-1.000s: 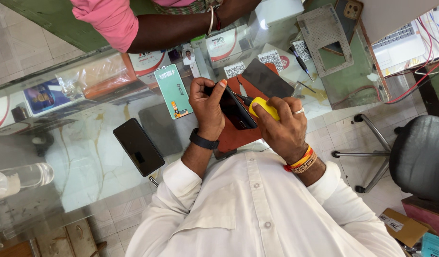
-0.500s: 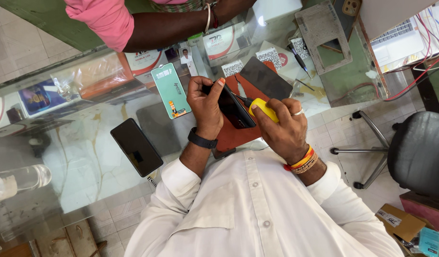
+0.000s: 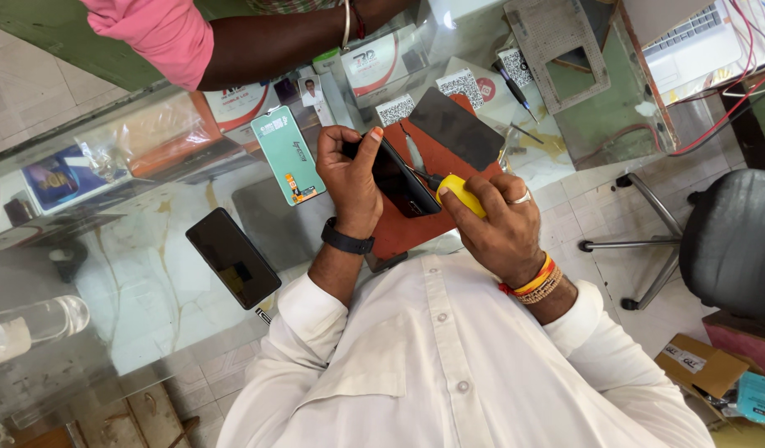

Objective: The person receives a smartphone and begins disassembly by removing the back cover and prying open the frame. They connect the device to a laptop via wires, then use a screwdriver and a yellow glue bottle to work on the internal components. The person repeatedly handles the phone and a screen protector, applying adhesive and adjusting parts.

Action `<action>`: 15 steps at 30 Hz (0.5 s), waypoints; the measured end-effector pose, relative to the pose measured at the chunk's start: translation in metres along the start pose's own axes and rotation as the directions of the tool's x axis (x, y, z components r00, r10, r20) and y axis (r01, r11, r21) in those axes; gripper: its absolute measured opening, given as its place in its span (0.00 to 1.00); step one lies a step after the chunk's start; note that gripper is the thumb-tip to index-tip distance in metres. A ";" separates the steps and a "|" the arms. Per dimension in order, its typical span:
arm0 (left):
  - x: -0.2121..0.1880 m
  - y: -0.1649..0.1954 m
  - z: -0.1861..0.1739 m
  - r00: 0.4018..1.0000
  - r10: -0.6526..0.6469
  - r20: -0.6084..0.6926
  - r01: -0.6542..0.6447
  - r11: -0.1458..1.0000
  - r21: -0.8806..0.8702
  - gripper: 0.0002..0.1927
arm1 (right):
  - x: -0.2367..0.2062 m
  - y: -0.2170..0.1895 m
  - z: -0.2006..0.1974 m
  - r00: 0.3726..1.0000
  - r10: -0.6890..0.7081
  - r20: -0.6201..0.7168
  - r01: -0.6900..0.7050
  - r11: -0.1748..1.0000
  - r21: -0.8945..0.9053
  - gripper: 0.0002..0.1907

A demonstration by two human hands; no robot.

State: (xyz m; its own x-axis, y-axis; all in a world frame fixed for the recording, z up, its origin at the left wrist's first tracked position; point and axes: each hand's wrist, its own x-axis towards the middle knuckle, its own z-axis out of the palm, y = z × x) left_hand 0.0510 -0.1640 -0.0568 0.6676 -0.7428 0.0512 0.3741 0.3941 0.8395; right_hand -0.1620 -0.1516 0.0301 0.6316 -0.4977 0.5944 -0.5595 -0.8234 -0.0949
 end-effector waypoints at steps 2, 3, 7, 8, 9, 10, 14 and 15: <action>0.000 0.000 0.000 1.000 0.002 -0.003 -0.002 1.000 0.009 0.14 | -0.004 -0.001 -0.002 1.000 0.006 0.010 -0.006 1.000 -0.015 0.20; 0.000 0.000 0.000 1.000 0.002 -0.005 -0.002 1.000 0.012 0.14 | -0.006 -0.001 -0.002 1.000 0.005 0.015 -0.005 1.000 -0.020 0.20; 0.000 0.001 0.001 1.000 0.000 -0.001 0.000 1.000 0.023 0.14 | -0.012 0.000 -0.004 1.000 -0.001 0.024 0.002 0.999 -0.037 0.19; 0.000 0.001 0.002 1.000 0.003 0.011 -0.003 1.000 0.020 0.15 | -0.012 0.000 -0.004 1.000 -0.004 0.023 0.005 0.999 -0.041 0.19; -0.001 0.002 0.002 1.000 0.006 0.023 -0.006 1.000 0.017 0.16 | -0.013 0.000 -0.005 1.000 -0.004 0.028 0.005 0.999 -0.043 0.19; -0.002 0.003 0.003 0.999 0.008 0.034 -0.009 1.000 0.014 0.18 | -0.015 0.000 -0.006 0.999 -0.003 0.035 0.005 0.999 -0.044 0.19; -0.002 0.004 0.004 1.000 0.007 0.023 -0.007 0.999 0.032 0.18 | -0.019 -0.001 -0.009 0.999 0.004 0.044 -0.002 0.999 -0.038 0.18; -0.002 0.003 0.004 1.000 0.002 0.015 -0.003 0.999 0.035 0.18 | -0.020 -0.002 -0.009 0.999 0.004 0.039 -0.002 0.999 -0.041 0.18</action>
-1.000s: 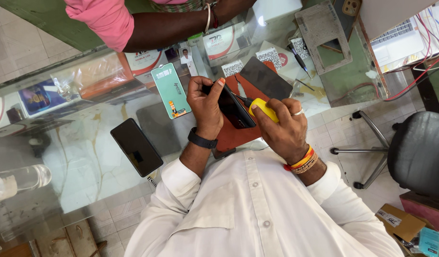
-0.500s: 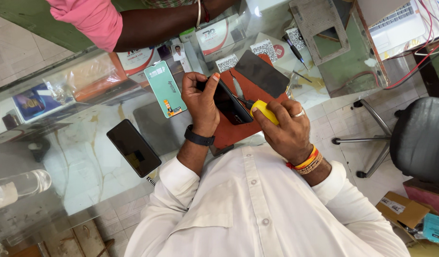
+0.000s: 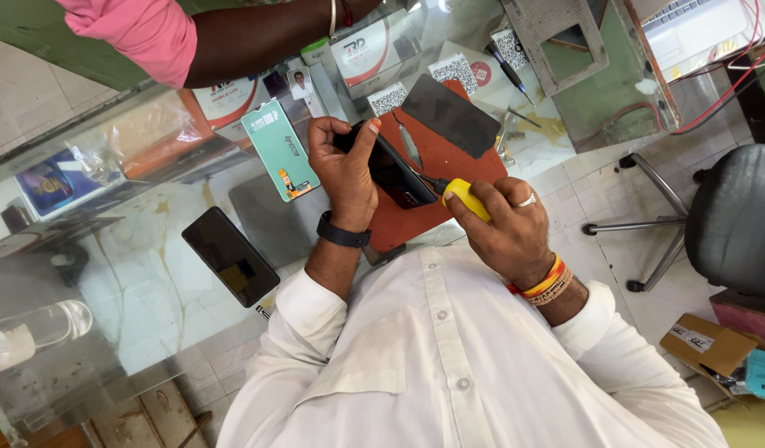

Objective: The person receives a smartphone and begins disassembly by removing the back cover and prying open the frame. They connect the device to a laptop via wires, then use a screwdriver and a yellow glue bottle to work on the internal components. The person repeatedly handles the phone and a screen protector, applying adhesive and adjusting parts.

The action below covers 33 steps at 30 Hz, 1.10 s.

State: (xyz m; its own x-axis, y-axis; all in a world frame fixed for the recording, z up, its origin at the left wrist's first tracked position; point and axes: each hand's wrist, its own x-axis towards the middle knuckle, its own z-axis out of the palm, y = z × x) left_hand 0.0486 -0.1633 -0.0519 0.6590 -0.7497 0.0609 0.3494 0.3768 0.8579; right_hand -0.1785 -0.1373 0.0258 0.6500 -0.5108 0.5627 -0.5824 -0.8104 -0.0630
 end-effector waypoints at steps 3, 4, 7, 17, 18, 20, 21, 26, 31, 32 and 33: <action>0.002 -0.002 -0.002 1.000 -0.005 -0.016 0.005 1.000 0.000 0.17 | -0.004 -0.002 0.000 1.000 0.001 -0.009 -0.002 1.000 -0.012 0.17; 0.003 -0.003 -0.003 1.000 -0.005 -0.020 0.005 1.000 0.000 0.17 | -0.005 -0.002 0.000 1.000 0.003 -0.006 -0.003 1.000 -0.014 0.17; 0.006 -0.005 -0.007 1.000 0.020 -0.022 -0.019 0.999 0.045 0.16 | -0.010 -0.003 -0.001 1.000 0.011 0.019 -0.010 0.999 -0.032 0.18; 0.014 -0.011 -0.016 1.000 0.018 -0.018 -0.017 0.998 0.058 0.17 | -0.018 -0.005 -0.005 0.999 0.015 0.046 -0.011 0.997 -0.082 0.16; 0.014 -0.011 -0.016 1.000 0.019 -0.020 -0.017 0.998 0.058 0.17 | -0.018 -0.005 -0.006 0.999 0.016 0.050 -0.012 0.997 -0.082 0.16; 0.016 -0.013 -0.017 0.999 0.013 -0.029 -0.012 0.998 0.056 0.17 | -0.020 -0.005 -0.006 0.998 0.017 0.057 -0.012 0.997 -0.082 0.17; 0.017 -0.013 -0.017 0.999 0.007 -0.036 -0.006 0.999 0.053 0.17 | -0.020 -0.005 -0.007 0.998 0.019 0.058 -0.014 0.996 -0.083 0.17; 0.019 -0.014 -0.018 0.997 -0.011 -0.072 0.014 0.999 0.051 0.17 | -0.024 -0.003 -0.009 0.997 0.033 0.065 -0.027 0.996 -0.089 0.17; 0.022 -0.013 -0.017 0.996 -0.026 -0.080 0.030 0.998 0.050 0.17 | -0.025 -0.004 -0.008 0.998 0.043 0.048 -0.040 0.996 -0.076 0.15; 0.022 -0.014 -0.018 0.996 -0.029 -0.085 0.033 0.998 0.044 0.17 | -0.025 -0.005 -0.008 0.998 0.045 0.045 -0.042 0.997 -0.071 0.14; 0.023 -0.014 -0.019 0.995 -0.033 -0.089 0.036 0.999 0.039 0.16 | -0.025 -0.005 -0.007 0.998 0.045 0.046 -0.041 0.996 -0.075 0.15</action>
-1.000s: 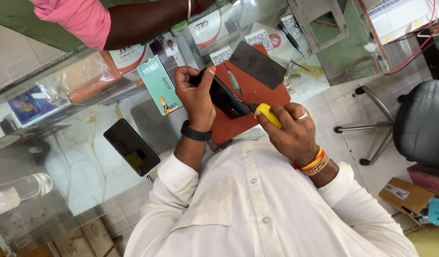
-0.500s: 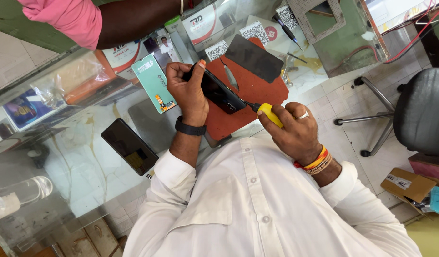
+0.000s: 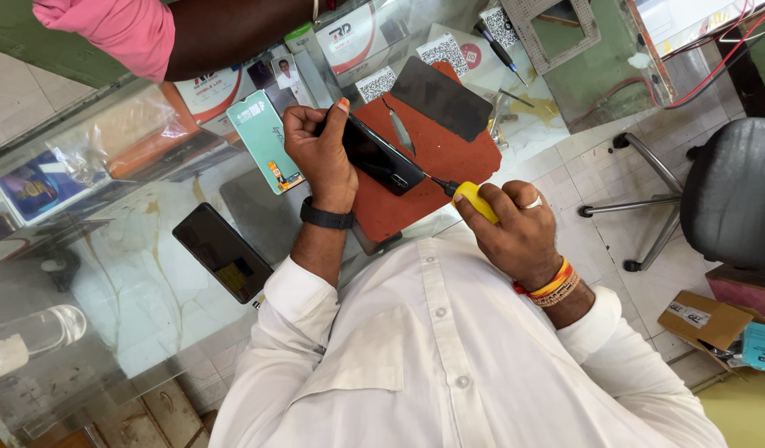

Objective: The person receives a smartphone and begins disassembly by removing the back cover and prying open the frame. They connect the device to a laptop via wires, then use a screwdriver and a yellow glue bottle to work on the internal components. The person repeatedly handles the phone and a screen protector, applying adhesive and adjusting parts.

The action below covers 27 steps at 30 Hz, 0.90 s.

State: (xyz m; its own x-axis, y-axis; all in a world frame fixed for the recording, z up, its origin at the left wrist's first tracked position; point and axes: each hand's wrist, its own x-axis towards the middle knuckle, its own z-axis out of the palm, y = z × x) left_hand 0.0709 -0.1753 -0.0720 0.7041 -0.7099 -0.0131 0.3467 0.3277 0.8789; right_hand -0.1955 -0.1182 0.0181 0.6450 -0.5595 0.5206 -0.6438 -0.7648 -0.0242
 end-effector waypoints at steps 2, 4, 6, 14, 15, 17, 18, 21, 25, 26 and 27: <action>0.001 -0.002 -0.002 1.000 -0.002 -0.017 0.002 1.000 -0.007 0.16 | 0.000 -0.001 0.000 1.000 0.000 0.003 0.000 1.000 -0.008 0.15; 0.002 -0.005 -0.005 0.999 0.000 -0.041 -0.001 1.000 -0.011 0.16 | -0.001 -0.003 0.001 1.000 0.001 -0.009 -0.001 1.000 -0.007 0.16; 0.002 -0.009 -0.008 0.998 0.004 -0.068 -0.006 1.000 -0.021 0.16 | -0.001 -0.005 0.002 1.000 0.007 -0.021 -0.007 1.000 -0.003 0.16; 0.005 -0.012 -0.012 0.986 -0.068 -0.155 0.039 0.983 -0.182 0.17 | 0.005 -0.007 0.003 0.993 0.072 -0.090 -0.069 0.997 0.036 0.16; 0.007 -0.011 -0.010 0.982 -0.101 -0.158 0.066 0.976 -0.208 0.17 | 0.006 -0.007 0.002 0.992 0.078 -0.104 -0.074 0.997 0.037 0.16; 0.007 -0.008 -0.006 0.976 -0.150 -0.161 0.108 0.964 -0.244 0.16 | 0.009 -0.009 -0.001 0.987 0.091 -0.131 -0.086 0.995 0.040 0.16; 0.007 -0.006 -0.005 0.973 -0.166 -0.162 0.122 0.960 -0.252 0.16 | 0.010 -0.010 -0.002 0.986 0.090 -0.139 -0.086 0.996 0.039 0.16; 0.008 -0.004 -0.003 0.964 -0.202 -0.174 0.147 0.946 -0.288 0.15 | 0.013 -0.013 -0.004 0.983 0.095 -0.160 -0.091 0.995 0.034 0.17; 0.010 -0.005 -0.002 0.959 -0.207 -0.196 0.135 0.936 -0.325 0.14 | 0.013 -0.018 -0.007 0.981 0.101 -0.165 -0.098 0.995 0.025 0.17; 0.011 -0.006 -0.002 0.964 -0.190 -0.184 0.122 0.938 -0.326 0.15 | 0.012 -0.019 -0.007 0.981 0.098 -0.166 -0.095 0.995 0.026 0.17; 0.010 -0.006 -0.002 0.969 -0.173 -0.175 0.108 0.939 -0.327 0.15 | 0.011 -0.020 -0.008 0.980 0.122 -0.159 -0.117 0.992 0.039 0.17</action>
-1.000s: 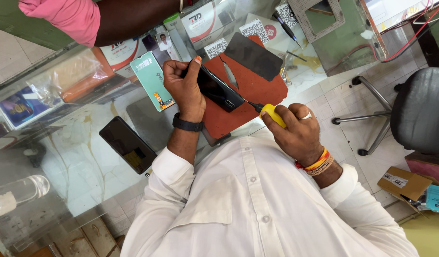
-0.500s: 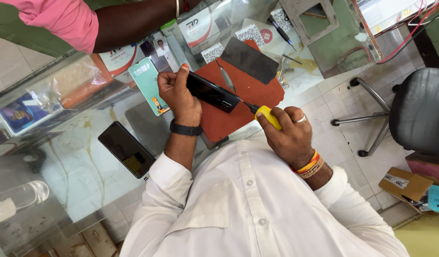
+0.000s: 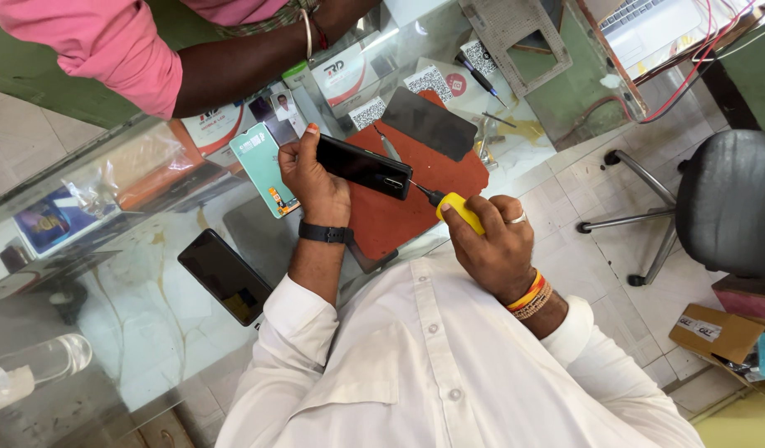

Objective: The person receives a smartphone and begins disassembly by removing the back cover and prying open the frame. They connect the device to a laptop via wires, then use a screwdriver and a yellow glue bottle to work on the internal components. The person repeatedly handles the phone and a screen protector, applying adhesive and adjusting parts.

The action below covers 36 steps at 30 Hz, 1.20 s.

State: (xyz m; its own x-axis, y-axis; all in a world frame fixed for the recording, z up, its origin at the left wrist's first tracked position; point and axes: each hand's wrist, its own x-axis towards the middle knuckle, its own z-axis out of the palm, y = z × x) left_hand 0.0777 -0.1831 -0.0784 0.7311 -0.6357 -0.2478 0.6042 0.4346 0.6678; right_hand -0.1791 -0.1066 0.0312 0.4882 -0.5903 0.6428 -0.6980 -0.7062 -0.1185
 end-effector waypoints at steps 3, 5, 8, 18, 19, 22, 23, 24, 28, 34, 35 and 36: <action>0.000 0.000 -0.002 0.995 0.096 0.043 -0.099 0.991 0.090 0.16 | -0.002 -0.003 0.000 0.996 0.085 0.008 -0.085 0.995 0.044 0.17; -0.001 0.002 -0.004 0.983 0.158 0.090 -0.171 0.970 0.170 0.17 | -0.003 -0.003 0.002 0.986 0.167 0.002 -0.166 0.982 0.088 0.17; -0.002 0.003 -0.008 0.963 0.195 0.184 -0.236 0.942 0.237 0.16 | -0.004 -0.003 0.009 0.967 0.253 0.021 -0.250 0.936 0.249 0.18; -0.023 0.016 -0.004 0.869 0.290 0.402 -0.408 0.879 0.248 0.09 | 0.012 -0.002 0.021 0.970 0.243 0.006 -0.233 0.921 0.312 0.22; -0.026 0.017 -0.003 0.835 0.301 0.461 -0.468 0.829 0.306 0.10 | 0.016 -0.001 0.020 0.974 0.227 0.009 -0.219 0.928 0.302 0.22; -0.033 0.019 0.000 0.834 0.274 0.479 -0.450 0.840 0.303 0.07 | 0.029 0.002 0.017 0.984 0.177 0.004 -0.170 0.939 0.299 0.22; -0.034 0.019 0.001 0.825 0.272 0.495 -0.446 0.852 0.275 0.07 | 0.033 0.003 0.016 0.987 0.159 -0.001 -0.151 0.941 0.302 0.22; -0.036 0.019 0.003 0.817 0.271 0.510 -0.440 0.863 0.246 0.06 | 0.037 0.003 0.015 0.990 0.138 0.000 -0.132 0.947 0.294 0.22; -0.042 0.021 0.007 0.758 0.282 0.588 -0.495 0.836 0.238 0.08 | 0.048 0.002 0.011 0.997 0.083 0.003 -0.081 0.958 0.274 0.24; -0.051 0.024 0.009 0.755 0.231 0.613 -0.481 0.831 0.280 0.08 | 0.052 0.002 0.012 0.998 0.064 0.003 -0.062 0.958 0.279 0.26; -0.051 0.023 0.009 0.755 0.234 0.612 -0.483 0.830 0.278 0.08 | 0.052 0.003 0.012 0.998 0.064 -0.002 -0.061 0.958 0.280 0.26; -0.051 0.023 0.009 0.755 0.236 0.612 -0.484 0.830 0.277 0.08 | 0.052 0.003 0.012 0.998 0.065 -0.009 -0.060 0.957 0.285 0.26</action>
State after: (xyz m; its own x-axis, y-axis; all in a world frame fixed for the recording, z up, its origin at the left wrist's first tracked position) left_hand 0.0514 -0.1468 -0.0438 0.5002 -0.7679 0.4002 0.0601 0.4918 0.8686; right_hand -0.1497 -0.1438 0.0550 0.4373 -0.6313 0.6405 -0.5478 -0.7518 -0.3670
